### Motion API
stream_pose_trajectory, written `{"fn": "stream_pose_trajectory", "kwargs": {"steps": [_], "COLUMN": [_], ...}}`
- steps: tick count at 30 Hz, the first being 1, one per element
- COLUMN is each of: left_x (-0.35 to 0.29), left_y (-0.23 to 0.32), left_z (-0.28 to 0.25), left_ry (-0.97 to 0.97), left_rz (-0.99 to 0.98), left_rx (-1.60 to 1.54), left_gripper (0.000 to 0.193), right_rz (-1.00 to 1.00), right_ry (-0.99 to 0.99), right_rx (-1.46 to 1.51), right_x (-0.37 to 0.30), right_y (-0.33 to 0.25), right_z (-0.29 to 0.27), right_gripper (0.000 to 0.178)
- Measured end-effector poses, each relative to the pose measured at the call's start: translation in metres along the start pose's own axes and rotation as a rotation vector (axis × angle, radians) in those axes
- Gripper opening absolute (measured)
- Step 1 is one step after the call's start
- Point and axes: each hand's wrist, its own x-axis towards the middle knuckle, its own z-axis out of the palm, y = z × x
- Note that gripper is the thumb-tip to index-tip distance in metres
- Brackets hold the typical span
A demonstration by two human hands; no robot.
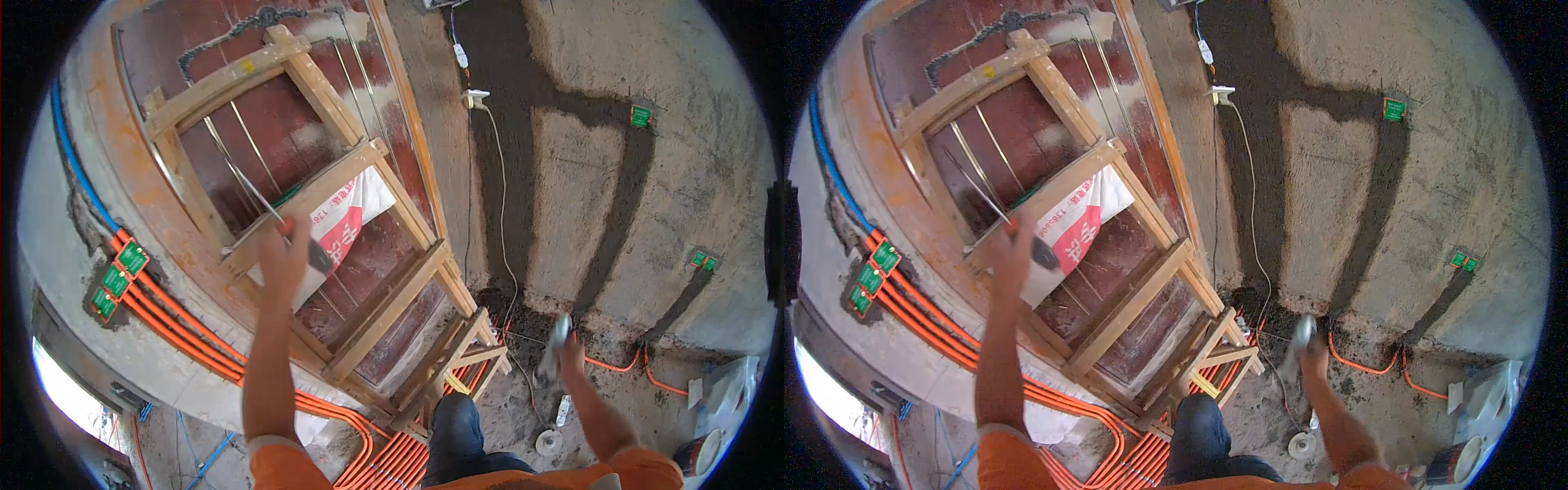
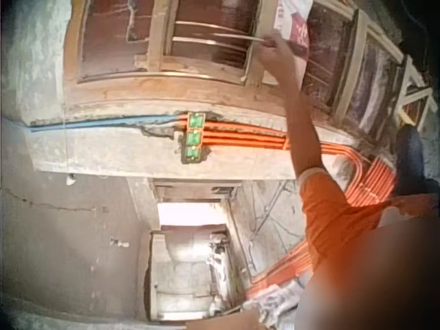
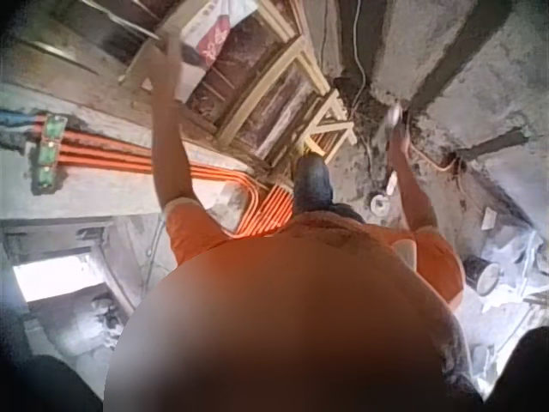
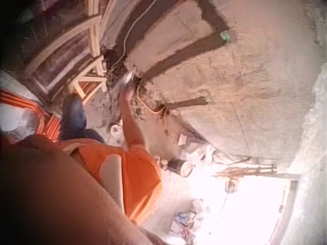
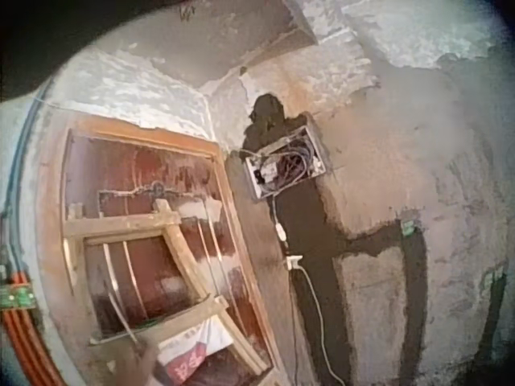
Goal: Wiring and securing components inside an electrical circuit breaker box using a screwdriver.
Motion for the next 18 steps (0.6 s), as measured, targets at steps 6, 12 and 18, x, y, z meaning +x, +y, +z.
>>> {"fn": "stream_pose_trajectory", "kwargs": {"steps": [6,12,18], "left_x": [0.244,0.373,0.369], "left_y": [-0.007,-0.051,-0.04], "left_z": [0.002,0.0,0.005], "left_ry": [0.044,-0.152,-0.119], "left_rz": [0.106,0.124,0.04], "left_rx": [0.39,0.761,0.749], "left_gripper": [0.06,0.056,0.044], "right_rz": [-0.76,-0.723,-0.188], "right_ry": [-0.256,-0.286,-0.167], "right_rx": [0.053,-0.3,-0.331], "right_x": [0.131,0.182,0.177], "right_y": [-0.41,-0.517,-0.356], "right_z": [0.157,0.23,0.135], "right_gripper": [0.029,0.026,0.022]}}
